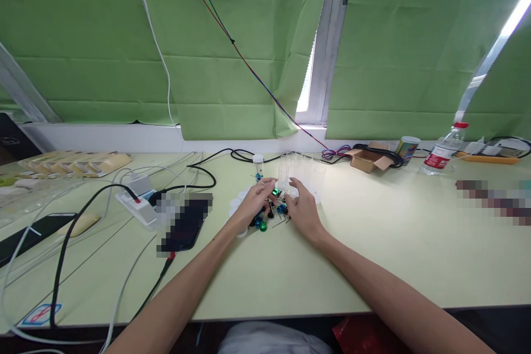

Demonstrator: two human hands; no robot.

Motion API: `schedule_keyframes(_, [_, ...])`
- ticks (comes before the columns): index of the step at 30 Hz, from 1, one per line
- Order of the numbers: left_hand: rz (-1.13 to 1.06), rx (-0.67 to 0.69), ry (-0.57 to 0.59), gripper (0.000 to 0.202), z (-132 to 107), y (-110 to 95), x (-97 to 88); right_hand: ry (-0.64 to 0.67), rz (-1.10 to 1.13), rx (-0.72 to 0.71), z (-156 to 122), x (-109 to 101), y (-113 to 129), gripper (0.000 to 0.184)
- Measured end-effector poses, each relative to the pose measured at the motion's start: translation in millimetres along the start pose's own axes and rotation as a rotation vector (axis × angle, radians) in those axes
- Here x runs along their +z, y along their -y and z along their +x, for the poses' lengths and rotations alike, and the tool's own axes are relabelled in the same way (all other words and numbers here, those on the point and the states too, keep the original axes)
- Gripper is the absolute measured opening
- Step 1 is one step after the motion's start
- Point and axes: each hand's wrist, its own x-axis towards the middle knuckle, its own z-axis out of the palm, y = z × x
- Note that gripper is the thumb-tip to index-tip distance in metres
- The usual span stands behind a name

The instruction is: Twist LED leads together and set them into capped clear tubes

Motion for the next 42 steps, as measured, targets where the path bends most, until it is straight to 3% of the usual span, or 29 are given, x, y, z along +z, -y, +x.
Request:
schedule_keyframes(13, [0.022, 0.019, -0.037, 0.049, 2.1, 3.2, -0.3, 0.013, 0.016, 0.010, -0.7, 0.2, -0.7, 0.048])
schedule_keyframes(24, [-0.022, 0.074, 0.088, 0.045, -3.4, -3.7, 3.7, 0.073, 0.086, -0.094, -1.3, -2.1, 5.9, 0.032])
schedule_keyframes(34, [-0.262, 0.172, -0.147, 0.041, -2.1, -11.7, -10.1, -0.079, 0.014, -0.255, -4.1, -6.9, 20.2, 0.028])
schedule_keyframes(42, [-0.382, 0.193, -0.162, 0.035, -3.2, -12.9, -10.6, -0.113, -0.148, -0.327, -1.6, -8.7, 17.5, 0.034])
